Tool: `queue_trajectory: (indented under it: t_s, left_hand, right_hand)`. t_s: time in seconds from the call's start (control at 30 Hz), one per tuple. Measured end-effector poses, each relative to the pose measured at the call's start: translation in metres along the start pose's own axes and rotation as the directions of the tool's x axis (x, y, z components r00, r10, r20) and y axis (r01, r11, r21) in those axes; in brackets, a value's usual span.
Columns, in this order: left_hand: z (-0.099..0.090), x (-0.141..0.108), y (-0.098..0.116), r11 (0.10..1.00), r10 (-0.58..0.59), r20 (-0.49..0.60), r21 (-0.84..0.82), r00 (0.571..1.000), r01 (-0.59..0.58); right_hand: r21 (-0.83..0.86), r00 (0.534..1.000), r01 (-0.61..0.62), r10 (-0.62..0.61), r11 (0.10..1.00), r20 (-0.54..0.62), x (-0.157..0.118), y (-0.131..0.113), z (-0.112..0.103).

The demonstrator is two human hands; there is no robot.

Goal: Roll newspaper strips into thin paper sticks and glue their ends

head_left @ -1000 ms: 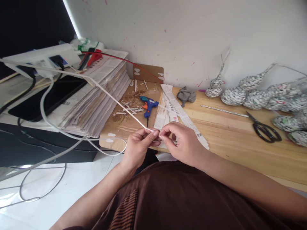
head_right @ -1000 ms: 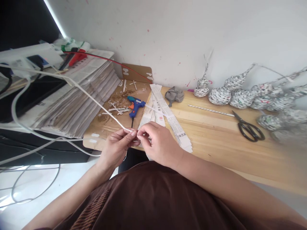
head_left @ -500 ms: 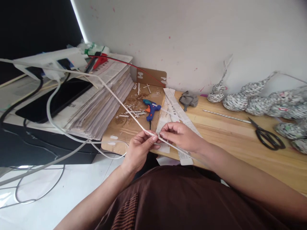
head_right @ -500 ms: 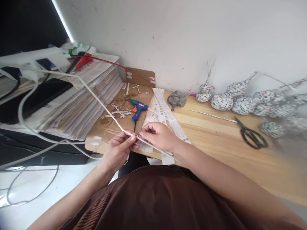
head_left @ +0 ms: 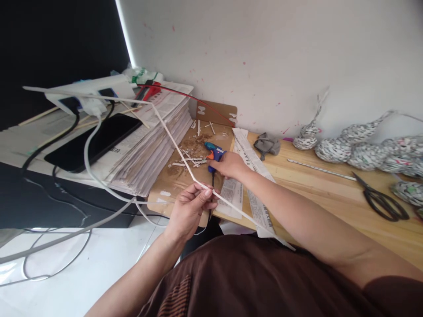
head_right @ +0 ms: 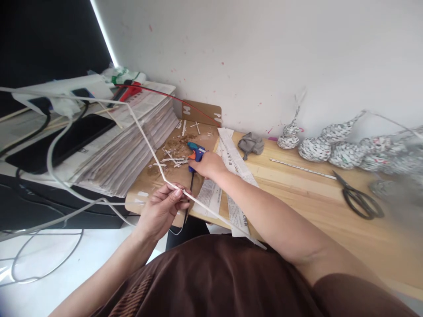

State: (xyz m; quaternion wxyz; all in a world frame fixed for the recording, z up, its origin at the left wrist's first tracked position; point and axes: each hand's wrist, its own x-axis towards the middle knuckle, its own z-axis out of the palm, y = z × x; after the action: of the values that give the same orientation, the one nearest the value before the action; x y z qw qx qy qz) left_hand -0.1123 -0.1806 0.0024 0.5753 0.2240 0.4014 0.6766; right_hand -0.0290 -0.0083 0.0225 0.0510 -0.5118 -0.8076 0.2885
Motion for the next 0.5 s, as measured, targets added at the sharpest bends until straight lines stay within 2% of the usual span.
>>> queue_trajectory:
  t_s: [0.2, 0.4, 0.5]
  left_hand:
    - [-0.0010, 0.0008, 0.0055, 0.998, -0.008, 0.024, -0.069, 1.000, 0.009]
    - [0.0001, -0.0022, 0.0063, 0.996, -0.003, 0.050, -0.093, 0.999, 0.008]
    - [0.0014, -0.0050, 0.0085, 0.994, -0.007, 0.057, -0.105, 0.998, 0.013]
  right_hand:
    - [0.236, 0.981, -0.179, 0.155, 0.955, 0.118, 0.0021, 0.0055, -0.0008]
    - [0.236, 0.988, -0.149, 0.134, 0.960, 0.081, 0.0024, 0.0022, -0.0022]
    - [0.242, 0.985, -0.174, 0.164, 0.955, 0.062, 0.0033, 0.0020, -0.0012]
